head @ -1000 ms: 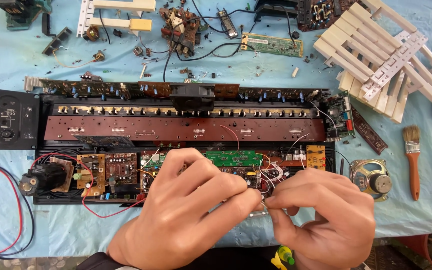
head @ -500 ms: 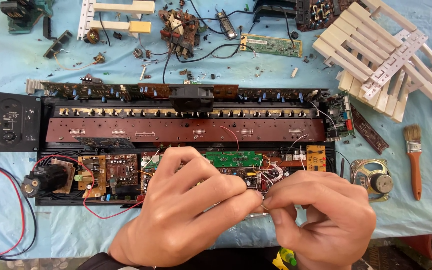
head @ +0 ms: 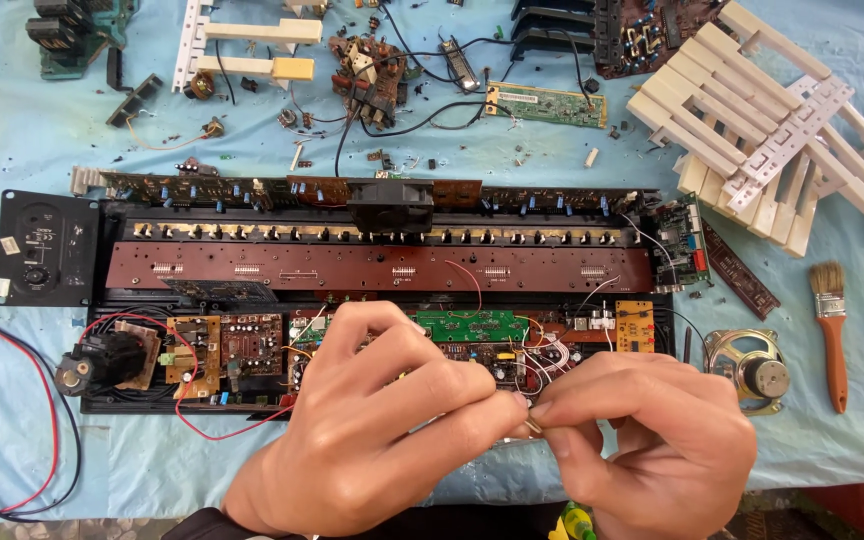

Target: The person works on the internal circuitry of a disassembled electronic device. They strip the insulation from a white wire using a small tool and then twist the exposed ends together.

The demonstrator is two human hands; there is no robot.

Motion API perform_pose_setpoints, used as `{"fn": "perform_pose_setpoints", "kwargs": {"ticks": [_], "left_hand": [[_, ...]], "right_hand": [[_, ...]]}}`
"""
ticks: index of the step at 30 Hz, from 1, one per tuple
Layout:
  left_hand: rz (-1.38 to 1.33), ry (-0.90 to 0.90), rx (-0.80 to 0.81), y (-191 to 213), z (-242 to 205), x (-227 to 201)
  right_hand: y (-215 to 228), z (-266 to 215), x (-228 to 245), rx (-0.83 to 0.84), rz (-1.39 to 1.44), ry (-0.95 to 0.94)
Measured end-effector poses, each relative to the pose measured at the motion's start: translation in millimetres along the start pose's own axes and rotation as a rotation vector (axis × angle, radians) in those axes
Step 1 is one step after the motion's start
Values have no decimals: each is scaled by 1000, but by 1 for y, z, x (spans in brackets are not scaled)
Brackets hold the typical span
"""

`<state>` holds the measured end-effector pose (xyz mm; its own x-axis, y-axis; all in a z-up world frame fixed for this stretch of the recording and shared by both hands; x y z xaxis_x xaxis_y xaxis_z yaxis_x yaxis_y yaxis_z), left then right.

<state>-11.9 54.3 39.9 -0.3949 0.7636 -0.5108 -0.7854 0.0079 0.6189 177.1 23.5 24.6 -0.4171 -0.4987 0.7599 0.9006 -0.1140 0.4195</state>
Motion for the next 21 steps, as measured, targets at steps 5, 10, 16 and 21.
{"fn": "perform_pose_setpoints", "kwargs": {"ticks": [5, 10, 16, 21], "left_hand": [[18, -41, -10, 2, -1, -1], [5, -43, 1, 0, -3, -1], [-8, -53, 0, 0, -4, 0], [1, -54, 7, -1, -6, 1]], "right_hand": [[-2, 1, 2, -60, -46, -86], [-1, -2, -1, -45, 54, -49], [-1, -1, 0, -36, 52, -57], [-1, 1, 2, -30, 8, -47]]}}
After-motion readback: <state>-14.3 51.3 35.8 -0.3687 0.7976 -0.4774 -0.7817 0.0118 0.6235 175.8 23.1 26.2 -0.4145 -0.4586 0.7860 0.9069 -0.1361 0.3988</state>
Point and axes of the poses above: each hand's wrist, its own z-axis towards the middle knuckle, its own y-axis out of the back of the hand, x = y × z, the point moved 2 cm from there along z, towards the middle knuckle, and after that the axes turned 7 degrees about y, right-handed, at the moved point
